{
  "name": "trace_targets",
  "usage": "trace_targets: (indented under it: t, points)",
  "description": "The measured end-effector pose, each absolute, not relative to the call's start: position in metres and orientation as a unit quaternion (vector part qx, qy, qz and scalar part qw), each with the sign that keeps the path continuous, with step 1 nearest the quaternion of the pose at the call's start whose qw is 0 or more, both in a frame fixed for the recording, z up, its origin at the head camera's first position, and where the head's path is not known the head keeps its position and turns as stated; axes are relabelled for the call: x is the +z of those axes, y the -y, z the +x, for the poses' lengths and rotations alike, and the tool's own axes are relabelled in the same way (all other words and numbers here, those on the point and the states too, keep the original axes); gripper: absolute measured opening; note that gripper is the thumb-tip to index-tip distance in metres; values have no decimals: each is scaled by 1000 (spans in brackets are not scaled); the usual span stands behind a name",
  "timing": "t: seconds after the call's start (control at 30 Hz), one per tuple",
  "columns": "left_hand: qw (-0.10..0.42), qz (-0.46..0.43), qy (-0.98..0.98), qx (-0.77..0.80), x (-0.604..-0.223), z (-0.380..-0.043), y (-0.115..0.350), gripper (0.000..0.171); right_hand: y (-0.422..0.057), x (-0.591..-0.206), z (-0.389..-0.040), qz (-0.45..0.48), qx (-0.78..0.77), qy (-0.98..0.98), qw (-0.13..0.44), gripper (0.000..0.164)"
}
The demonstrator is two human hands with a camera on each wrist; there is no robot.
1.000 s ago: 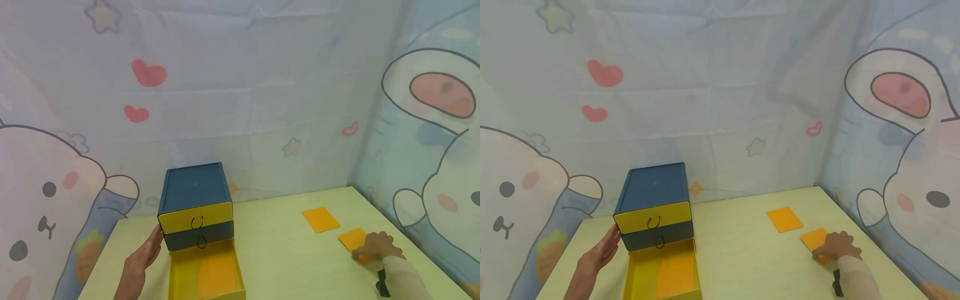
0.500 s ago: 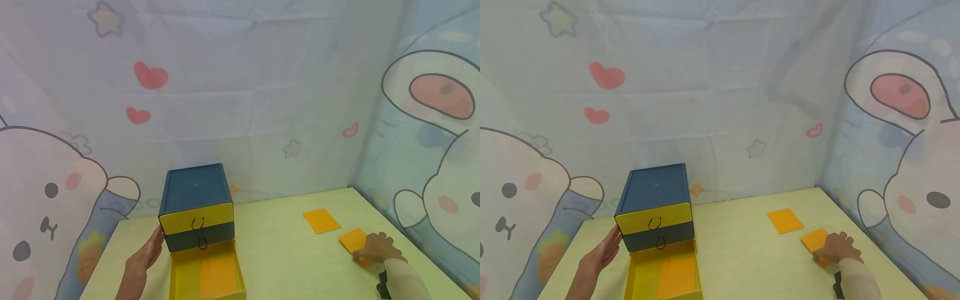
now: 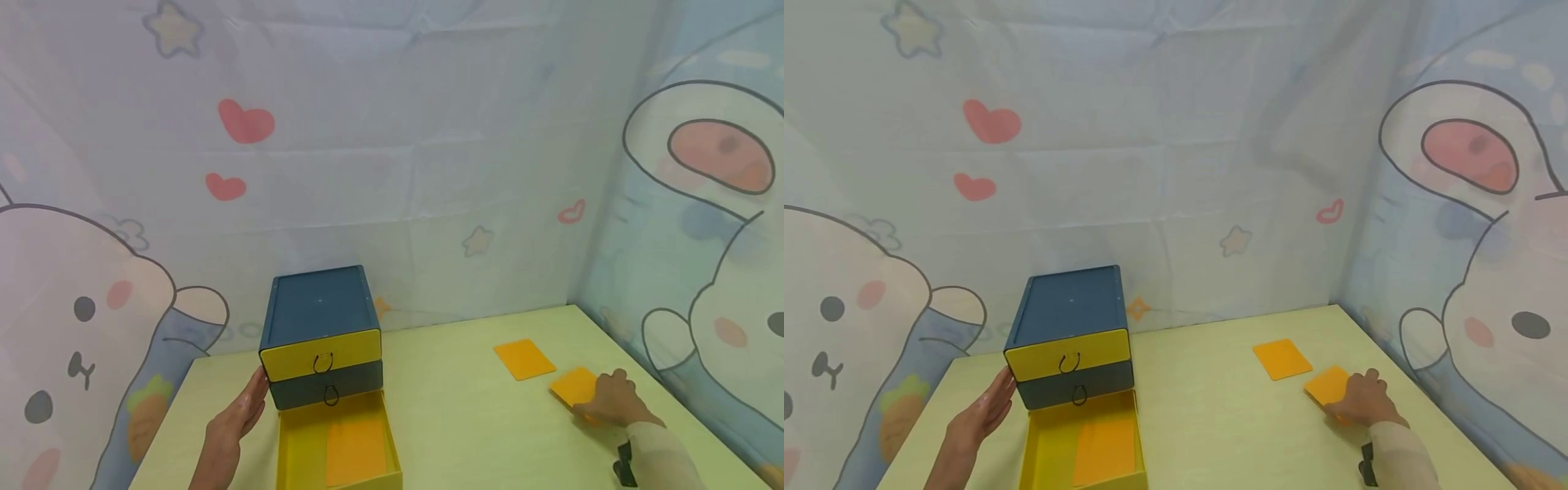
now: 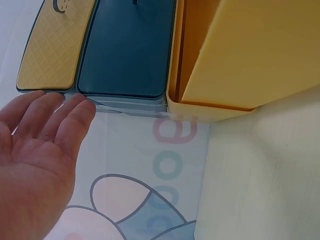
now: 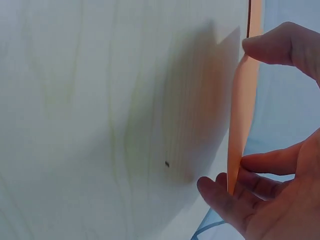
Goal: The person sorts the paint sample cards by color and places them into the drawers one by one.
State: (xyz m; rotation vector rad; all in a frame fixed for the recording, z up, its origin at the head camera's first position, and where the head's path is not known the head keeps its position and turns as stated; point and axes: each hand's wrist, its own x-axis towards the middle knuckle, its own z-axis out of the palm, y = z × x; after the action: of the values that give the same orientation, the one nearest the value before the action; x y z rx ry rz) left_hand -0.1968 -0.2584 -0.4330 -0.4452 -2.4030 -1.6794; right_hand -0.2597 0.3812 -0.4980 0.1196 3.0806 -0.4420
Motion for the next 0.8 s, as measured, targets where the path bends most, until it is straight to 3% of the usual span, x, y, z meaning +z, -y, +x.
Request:
trace_targets:
  t: [0.5, 0.8]
  points:
    - [68, -135, 798, -583, -432, -198, 259, 55, -349, -506, -270, -39, -136, -981, -131, 64]
    - [64, -130, 799, -584, -433, -198, 259, 56, -315, -495, -268, -67, -155, -974, -150, 80]
